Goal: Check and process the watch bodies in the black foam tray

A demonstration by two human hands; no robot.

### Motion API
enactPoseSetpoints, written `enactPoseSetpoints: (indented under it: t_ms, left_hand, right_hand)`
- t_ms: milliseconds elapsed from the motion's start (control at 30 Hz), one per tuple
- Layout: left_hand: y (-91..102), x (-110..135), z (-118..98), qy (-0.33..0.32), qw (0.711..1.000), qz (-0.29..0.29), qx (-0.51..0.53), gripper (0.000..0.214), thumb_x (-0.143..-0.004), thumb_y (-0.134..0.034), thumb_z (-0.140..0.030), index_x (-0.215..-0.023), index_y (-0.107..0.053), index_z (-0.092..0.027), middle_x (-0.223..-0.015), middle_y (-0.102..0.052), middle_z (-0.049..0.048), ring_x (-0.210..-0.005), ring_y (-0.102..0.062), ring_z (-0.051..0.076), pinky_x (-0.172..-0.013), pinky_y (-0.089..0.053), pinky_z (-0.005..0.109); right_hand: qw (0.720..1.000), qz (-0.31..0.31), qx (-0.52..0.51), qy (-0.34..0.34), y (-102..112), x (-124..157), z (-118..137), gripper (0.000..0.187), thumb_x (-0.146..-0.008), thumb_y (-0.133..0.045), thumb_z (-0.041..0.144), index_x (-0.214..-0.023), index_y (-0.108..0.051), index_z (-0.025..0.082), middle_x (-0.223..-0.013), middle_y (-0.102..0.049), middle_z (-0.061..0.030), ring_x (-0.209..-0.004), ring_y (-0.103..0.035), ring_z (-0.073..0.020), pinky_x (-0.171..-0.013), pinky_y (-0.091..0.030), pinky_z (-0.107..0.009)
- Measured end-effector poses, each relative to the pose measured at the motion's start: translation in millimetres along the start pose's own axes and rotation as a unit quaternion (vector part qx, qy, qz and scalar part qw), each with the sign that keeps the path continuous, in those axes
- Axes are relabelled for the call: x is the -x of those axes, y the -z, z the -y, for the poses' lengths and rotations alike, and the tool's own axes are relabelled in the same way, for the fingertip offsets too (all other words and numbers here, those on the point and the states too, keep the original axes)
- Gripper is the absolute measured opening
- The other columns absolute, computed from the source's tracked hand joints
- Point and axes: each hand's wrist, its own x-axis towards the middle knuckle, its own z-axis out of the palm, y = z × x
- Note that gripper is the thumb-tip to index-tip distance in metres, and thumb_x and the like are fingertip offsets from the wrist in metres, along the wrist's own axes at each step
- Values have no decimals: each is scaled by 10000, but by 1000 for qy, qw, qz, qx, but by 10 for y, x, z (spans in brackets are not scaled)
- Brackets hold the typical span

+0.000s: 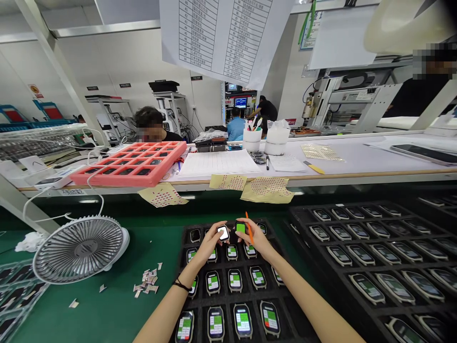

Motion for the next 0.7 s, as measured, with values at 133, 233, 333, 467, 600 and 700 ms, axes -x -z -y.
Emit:
enactPoseSetpoints:
  t_ms: [133, 233, 333, 467, 600, 700]
  left_hand:
    - [8, 0, 4, 4, 1000, 1, -2, 431, -867, -488, -440, -1234, -518, -216, -1139, -604, 71, -780, -603, 172, -660, -468, 277]
    - [18, 5, 5, 5, 1000, -1, 4, 413, -898, -435, -452, -1214, -538, -206, -1109, -624, 71, -800, -604, 179, -693, -474, 290]
    - [26, 12, -1, -2, 1000, 1, -1, 429, -911, -401, -477, -1176, -567, -183, -1057, -644, 77, -840, -604, 198, -701, -484, 300]
    - [18, 23, -24, -2, 1000, 1, -22, 425, -904, -415, -469, -1194, -563, -195, -1120, -623, 75, -860, -603, 195, -700, -476, 292]
    - [-7, 21, -32, 3, 1000, 16, -8, 524, -859, -515, -418, -1335, -422, -217, -1215, -579, 93, -828, -608, 176, -680, -465, 284]
    - [-21, 19, -34, -8, 1000, 20, 0, 624, -810, -596, -378, -1371, -367, -231, -1260, -550, 104, -875, -617, 191, -662, -460, 277]
  right_hand:
    - [1000, -4, 2, -3, 5, 13, 19, 465, -688, -730, 429, -1069, -548, 233, -771, -566, 12, -524, -567, -121, -400, -376, -223]
    - [1000, -9, 3, -2, 18, 29, 44, 392, -759, -648, 475, -1062, -571, 238, -778, -511, 18, -508, -552, -104, -396, -374, -222]
    - [1000, -11, 3, -1, 26, 38, 62, 385, -765, -633, 493, -1048, -580, 237, -776, -470, 25, -501, -543, -94, -395, -375, -219]
    - [1000, -10, 6, -4, 24, 32, 62, 398, -754, -650, 486, -1051, -571, 233, -756, -489, 24, -513, -559, -110, -396, -379, -222]
    - [1000, -7, 9, -7, 21, 11, 30, 462, -699, -723, 432, -1075, -544, 231, -651, -526, 42, -475, -527, -114, -397, -371, -226]
    - [1000, -1, 8, -5, 20, 0, 12, 511, -641, -778, 383, -1068, -539, 235, -631, -546, 48, -483, -537, -124, -403, -378, -229]
